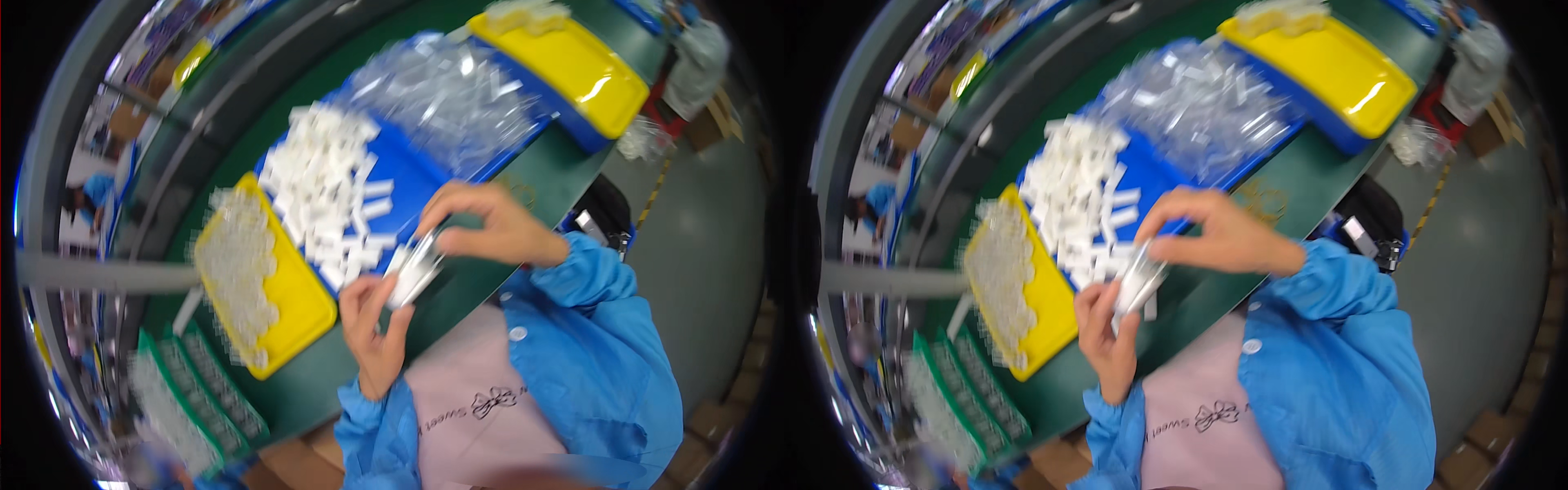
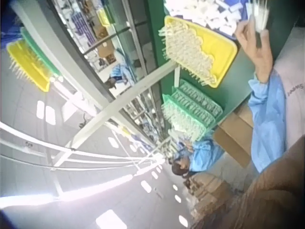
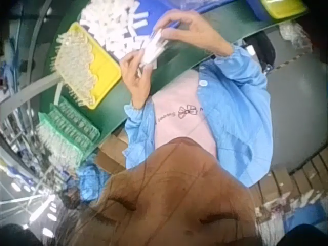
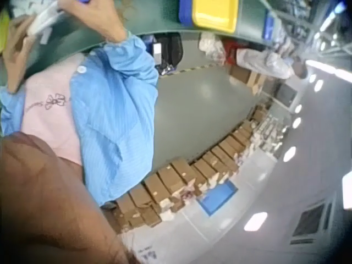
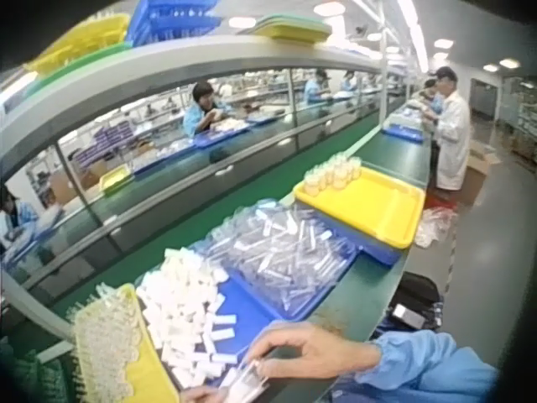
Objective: The person assembles small white plastic components by hand and organizes them into trays.
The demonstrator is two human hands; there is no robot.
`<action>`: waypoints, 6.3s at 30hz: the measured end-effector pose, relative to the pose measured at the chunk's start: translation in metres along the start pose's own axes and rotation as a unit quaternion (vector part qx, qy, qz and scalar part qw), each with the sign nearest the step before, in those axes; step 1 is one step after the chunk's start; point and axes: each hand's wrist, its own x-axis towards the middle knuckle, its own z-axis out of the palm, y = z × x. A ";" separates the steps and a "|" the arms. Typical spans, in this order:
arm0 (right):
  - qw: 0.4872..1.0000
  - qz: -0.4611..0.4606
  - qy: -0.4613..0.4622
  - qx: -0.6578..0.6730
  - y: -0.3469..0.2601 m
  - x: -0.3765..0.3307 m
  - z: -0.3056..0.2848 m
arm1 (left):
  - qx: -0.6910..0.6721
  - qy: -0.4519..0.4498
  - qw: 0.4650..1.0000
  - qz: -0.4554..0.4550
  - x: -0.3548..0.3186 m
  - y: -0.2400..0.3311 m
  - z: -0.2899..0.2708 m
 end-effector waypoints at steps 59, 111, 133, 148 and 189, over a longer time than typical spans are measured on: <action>0.996 -0.038 0.082 -0.011 0.021 0.003 0.026 | -0.413 0.070 0.890 -0.181 0.004 -0.018 -0.002; 0.973 0.040 0.130 0.185 0.020 0.012 0.015 | -0.296 0.104 0.948 -0.056 -0.002 -0.027 0.005; 0.964 0.069 0.097 0.238 0.026 0.011 0.025 | 0.006 0.036 0.999 0.011 0.014 -0.008 -0.001; 0.966 0.080 0.028 0.243 0.017 0.008 0.014 | -0.047 -0.006 0.998 0.036 0.017 -0.005 0.001; 0.964 -0.232 0.075 -0.103 -0.006 -0.002 0.042 | -0.141 0.061 0.986 -0.072 0.017 0.006 -0.014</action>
